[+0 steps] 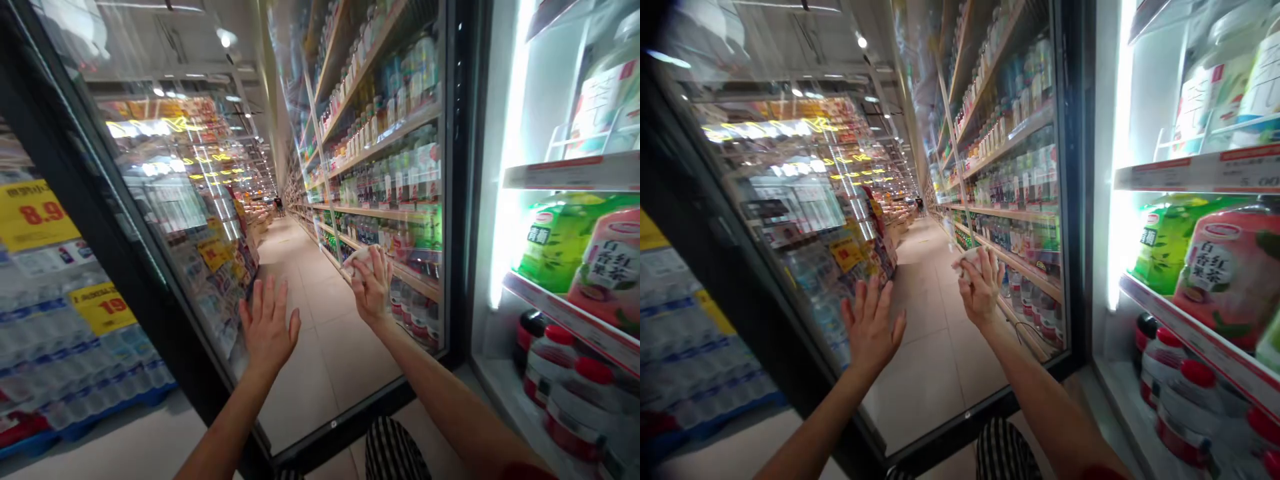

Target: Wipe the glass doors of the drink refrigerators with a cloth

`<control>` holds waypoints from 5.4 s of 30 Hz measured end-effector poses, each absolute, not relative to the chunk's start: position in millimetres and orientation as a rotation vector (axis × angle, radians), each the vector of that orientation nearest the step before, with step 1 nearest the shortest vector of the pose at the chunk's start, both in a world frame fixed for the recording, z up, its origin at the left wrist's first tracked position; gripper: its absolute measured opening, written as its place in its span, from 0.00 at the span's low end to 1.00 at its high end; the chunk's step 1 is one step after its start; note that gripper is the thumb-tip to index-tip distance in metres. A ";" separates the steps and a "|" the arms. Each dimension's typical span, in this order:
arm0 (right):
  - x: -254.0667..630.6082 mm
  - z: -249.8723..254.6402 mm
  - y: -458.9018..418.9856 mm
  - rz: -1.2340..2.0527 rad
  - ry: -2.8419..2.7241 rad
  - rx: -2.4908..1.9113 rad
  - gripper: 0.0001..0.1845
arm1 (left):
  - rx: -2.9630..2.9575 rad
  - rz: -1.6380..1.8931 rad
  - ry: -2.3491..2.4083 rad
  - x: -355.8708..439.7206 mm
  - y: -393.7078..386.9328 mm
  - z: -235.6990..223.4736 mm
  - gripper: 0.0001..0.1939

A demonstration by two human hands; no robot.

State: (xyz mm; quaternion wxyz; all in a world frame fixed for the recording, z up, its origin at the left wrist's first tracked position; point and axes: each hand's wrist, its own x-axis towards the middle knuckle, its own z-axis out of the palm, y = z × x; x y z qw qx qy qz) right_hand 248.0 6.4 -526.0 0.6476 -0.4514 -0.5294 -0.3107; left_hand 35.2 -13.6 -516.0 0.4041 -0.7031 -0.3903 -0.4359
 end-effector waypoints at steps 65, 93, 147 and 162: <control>266.1 -530.3 17.1 -0.969 -1.455 -0.967 0.31 | -1.813 -1.117 -1.019 34.7 -19.3 -514.8 0.32; 351.3 -446.9 43.8 -0.778 -0.838 -1.057 0.26 | -1.811 -1.149 -0.991 36.5 -21.9 -512.7 0.29; 239.6 -381.0 18.7 -1.103 -1.625 -0.732 0.25 | -1.673 -1.106 -0.966 -5.0 -19.9 -414.8 0.30; 248.6 -369.0 23.3 -1.058 -1.568 -0.757 0.26 | -1.632 -1.171 -1.010 -10.9 -19.1 -396.3 0.30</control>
